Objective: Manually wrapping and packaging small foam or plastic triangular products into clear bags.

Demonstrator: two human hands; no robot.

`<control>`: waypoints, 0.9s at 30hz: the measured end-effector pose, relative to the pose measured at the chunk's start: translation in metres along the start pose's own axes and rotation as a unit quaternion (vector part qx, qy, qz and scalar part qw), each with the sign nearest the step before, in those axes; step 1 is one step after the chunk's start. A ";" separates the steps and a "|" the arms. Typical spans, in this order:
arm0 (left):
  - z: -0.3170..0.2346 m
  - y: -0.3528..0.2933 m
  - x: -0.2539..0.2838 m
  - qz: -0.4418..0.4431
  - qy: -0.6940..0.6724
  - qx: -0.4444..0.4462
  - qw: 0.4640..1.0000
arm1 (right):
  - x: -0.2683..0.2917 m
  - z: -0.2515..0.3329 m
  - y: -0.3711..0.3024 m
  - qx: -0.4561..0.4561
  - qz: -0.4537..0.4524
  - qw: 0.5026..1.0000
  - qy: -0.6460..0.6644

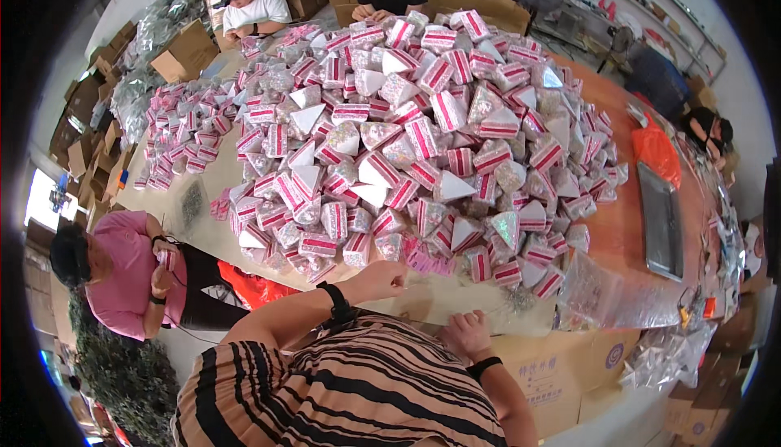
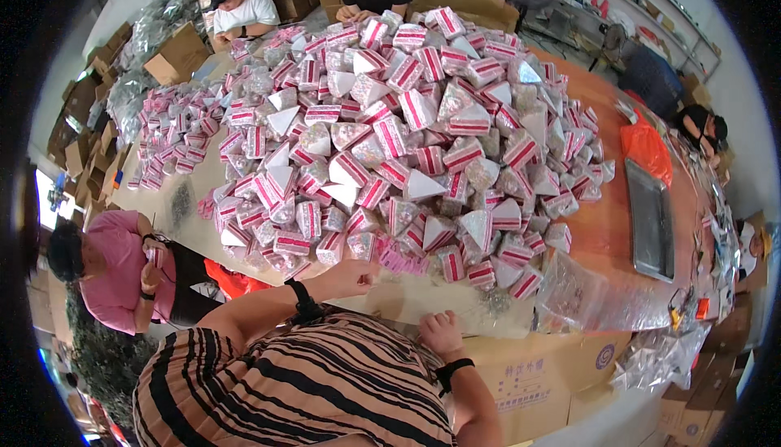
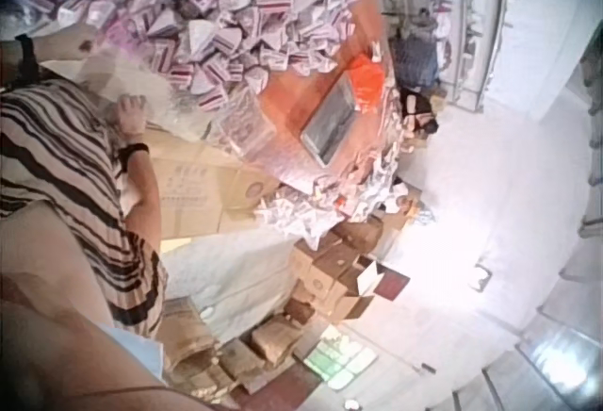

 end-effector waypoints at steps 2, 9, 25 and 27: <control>0.007 -0.001 0.001 -0.003 -0.008 -0.001 1.000 | -0.002 0.004 0.006 0.034 0.009 0.998 0.050; 0.000 -0.004 0.002 -0.011 -0.004 -0.019 1.000 | 0.007 0.005 0.010 0.082 -0.041 0.995 0.033; 0.005 -0.005 0.013 -0.053 -0.021 0.015 0.998 | 0.023 -0.023 0.028 0.052 -0.046 0.995 0.070; 0.008 0.000 0.010 -0.057 -0.042 0.014 0.997 | 0.009 -0.041 0.021 -0.010 -0.048 0.997 0.064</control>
Point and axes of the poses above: each hand's wrist, its own y-axis towards the middle knuckle, its own x-axis out of the back of the hand, z = x × y, the point moved 9 cm from there along y, towards the middle knuckle, and after that the axes turned 13 degrees about -y, right-handed, at the moved point
